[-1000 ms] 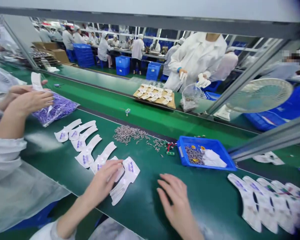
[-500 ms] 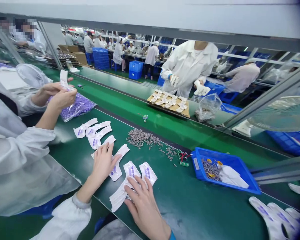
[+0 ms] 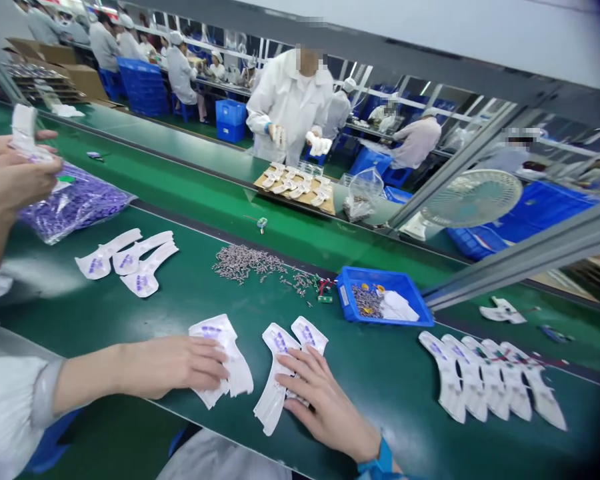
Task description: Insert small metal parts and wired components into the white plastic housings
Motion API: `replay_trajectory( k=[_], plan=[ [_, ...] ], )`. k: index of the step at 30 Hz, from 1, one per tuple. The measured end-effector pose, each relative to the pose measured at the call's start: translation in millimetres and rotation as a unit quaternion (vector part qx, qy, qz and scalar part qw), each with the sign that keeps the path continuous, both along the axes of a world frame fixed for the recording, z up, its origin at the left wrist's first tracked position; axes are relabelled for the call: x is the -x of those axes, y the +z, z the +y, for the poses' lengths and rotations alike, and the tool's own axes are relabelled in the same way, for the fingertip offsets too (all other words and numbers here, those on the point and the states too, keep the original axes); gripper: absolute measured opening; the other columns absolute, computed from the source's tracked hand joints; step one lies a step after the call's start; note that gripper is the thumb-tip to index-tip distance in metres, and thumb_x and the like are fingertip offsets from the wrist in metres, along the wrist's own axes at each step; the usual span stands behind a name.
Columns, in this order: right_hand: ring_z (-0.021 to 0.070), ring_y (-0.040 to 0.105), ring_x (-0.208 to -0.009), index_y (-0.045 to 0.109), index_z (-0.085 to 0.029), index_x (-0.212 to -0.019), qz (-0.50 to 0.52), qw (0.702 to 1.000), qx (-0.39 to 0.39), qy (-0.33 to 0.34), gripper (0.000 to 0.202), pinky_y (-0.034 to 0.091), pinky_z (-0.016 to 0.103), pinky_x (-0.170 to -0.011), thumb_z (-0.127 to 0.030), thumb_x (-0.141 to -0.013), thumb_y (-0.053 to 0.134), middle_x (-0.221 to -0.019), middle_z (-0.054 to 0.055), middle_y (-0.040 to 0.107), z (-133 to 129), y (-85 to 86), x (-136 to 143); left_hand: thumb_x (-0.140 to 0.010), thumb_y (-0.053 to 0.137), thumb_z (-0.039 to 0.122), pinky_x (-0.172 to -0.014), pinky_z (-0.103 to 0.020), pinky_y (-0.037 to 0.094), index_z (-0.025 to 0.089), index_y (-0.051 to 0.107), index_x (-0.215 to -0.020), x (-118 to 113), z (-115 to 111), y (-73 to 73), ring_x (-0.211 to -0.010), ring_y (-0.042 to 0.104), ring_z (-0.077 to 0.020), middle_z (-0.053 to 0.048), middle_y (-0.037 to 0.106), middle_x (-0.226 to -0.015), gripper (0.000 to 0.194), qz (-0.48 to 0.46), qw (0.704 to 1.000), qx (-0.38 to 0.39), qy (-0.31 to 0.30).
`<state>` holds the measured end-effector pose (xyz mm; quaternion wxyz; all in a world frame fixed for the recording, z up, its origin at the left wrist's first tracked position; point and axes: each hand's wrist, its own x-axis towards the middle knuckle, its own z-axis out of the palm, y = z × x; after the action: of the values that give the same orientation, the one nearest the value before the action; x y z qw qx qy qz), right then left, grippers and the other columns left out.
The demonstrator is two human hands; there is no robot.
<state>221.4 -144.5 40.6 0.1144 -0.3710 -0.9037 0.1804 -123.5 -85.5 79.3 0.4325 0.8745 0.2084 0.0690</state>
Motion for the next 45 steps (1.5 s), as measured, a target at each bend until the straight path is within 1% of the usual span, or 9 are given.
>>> replay_trajectory(
  k=[3,6,11,17,23,27,31,40,45],
  plan=[
    [0.0253,0.046,-0.136,0.063,-0.032,-0.125,0.004,1.000,0.013,-0.001,0.030,0.031,0.055,-0.117,-0.030,-0.096,0.057,-0.141,0.003,0.057,7.0,1.8,-1.3,-0.094,0.052,0.015,-0.120,-0.037,0.036,0.052,0.065,-0.120,-16.2,11.8,10.2,-0.129,0.056,-0.0180,0.010,0.068,-0.124,0.046,-0.002,0.994,0.063,-0.087],
    [0.0253,0.043,-0.137,0.063,-0.029,-0.125,0.001,1.000,0.024,0.001,0.029,0.027,0.056,-0.118,-0.031,-0.097,0.056,-0.142,0.005,0.056,12.4,0.1,-1.9,-0.095,0.053,0.015,-0.119,-0.036,0.037,0.048,0.063,-0.124,-17.9,12.7,0.5,-0.129,0.056,-0.0175,0.008,0.066,-0.129,0.046,-0.014,0.993,0.005,-0.114],
    [0.0245,0.038,-0.140,0.059,-0.028,-0.128,0.017,0.999,0.029,-0.015,0.032,0.021,0.056,-0.119,-0.035,-0.098,0.052,-0.145,0.006,0.052,12.3,-6.5,2.5,-0.099,0.048,0.019,-0.116,-0.056,0.034,0.033,0.041,-0.147,-20.0,-19.4,-47.4,-0.145,0.034,-0.0284,-0.004,0.038,-0.157,0.050,0.061,0.952,-0.276,0.117],
    [0.0273,0.044,-0.133,0.056,-0.023,-0.129,0.069,0.997,-0.017,-0.044,0.037,0.026,0.055,-0.116,-0.037,-0.095,0.059,-0.141,0.011,0.053,11.6,-1.6,1.8,-0.100,0.048,0.038,-0.116,-0.061,0.028,0.033,0.035,-0.150,-38.2,-49.3,-74.3,-0.142,0.037,-0.0300,-0.005,0.039,-0.156,0.052,0.077,0.920,-0.316,0.218],
    [0.0209,0.061,-0.104,0.063,-0.017,-0.115,0.140,0.959,-0.048,-0.240,0.031,0.050,0.036,-0.091,-0.012,-0.097,0.038,-0.112,0.013,0.061,64.8,-3.7,-14.0,-0.101,0.042,0.022,-0.107,-0.043,0.046,0.025,0.053,-0.136,-81.4,25.7,-55.5,-0.131,0.050,-0.0242,-0.007,0.053,-0.144,0.037,-0.016,0.939,-0.283,0.196],
    [0.0199,0.064,-0.090,0.068,-0.015,-0.107,0.078,0.948,-0.045,-0.306,0.032,0.052,0.032,-0.084,-0.005,-0.091,0.043,-0.097,0.009,0.062,100.8,-9.4,-14.3,-0.093,0.045,0.006,-0.108,-0.042,0.044,0.015,0.058,-0.128,-148.8,102.8,-52.7,-0.131,0.048,-0.0252,-0.013,0.055,-0.141,0.039,0.022,0.946,-0.293,0.141],
    [0.0206,0.064,-0.091,0.071,-0.015,-0.106,0.003,0.950,-0.017,-0.311,0.029,0.052,0.031,-0.085,-0.004,-0.089,0.050,-0.099,0.010,0.061,112.8,-11.3,-9.1,-0.090,0.051,0.007,-0.109,-0.048,0.040,0.019,0.061,-0.127,-189.1,142.5,-64.5,-0.136,0.044,-0.0300,-0.012,0.052,-0.145,0.041,0.028,0.947,-0.298,0.120],
    [0.0205,0.065,-0.093,0.072,-0.013,-0.107,-0.008,0.965,0.011,-0.263,0.030,0.052,0.031,-0.087,-0.005,-0.091,0.049,-0.106,0.011,0.062,119.3,-11.6,-5.9,-0.092,0.046,0.007,-0.101,-0.047,0.044,0.020,0.069,-0.115,-127.0,147.7,-68.1,-0.121,0.056,-0.0294,-0.012,0.060,-0.135,0.036,0.040,0.947,-0.282,0.148],
    [0.0202,0.065,-0.091,0.070,-0.017,-0.104,0.075,0.956,-0.030,-0.281,0.024,0.052,0.031,-0.084,-0.012,-0.094,0.048,-0.100,0.008,0.063,107.8,-14.8,-7.9,-0.093,0.048,0.010,-0.095,-0.035,0.048,0.017,0.070,-0.101,-158.0,167.1,-55.7,-0.103,0.062,-0.0214,-0.008,0.068,-0.106,0.024,0.007,0.950,-0.261,0.171]
  ],
)
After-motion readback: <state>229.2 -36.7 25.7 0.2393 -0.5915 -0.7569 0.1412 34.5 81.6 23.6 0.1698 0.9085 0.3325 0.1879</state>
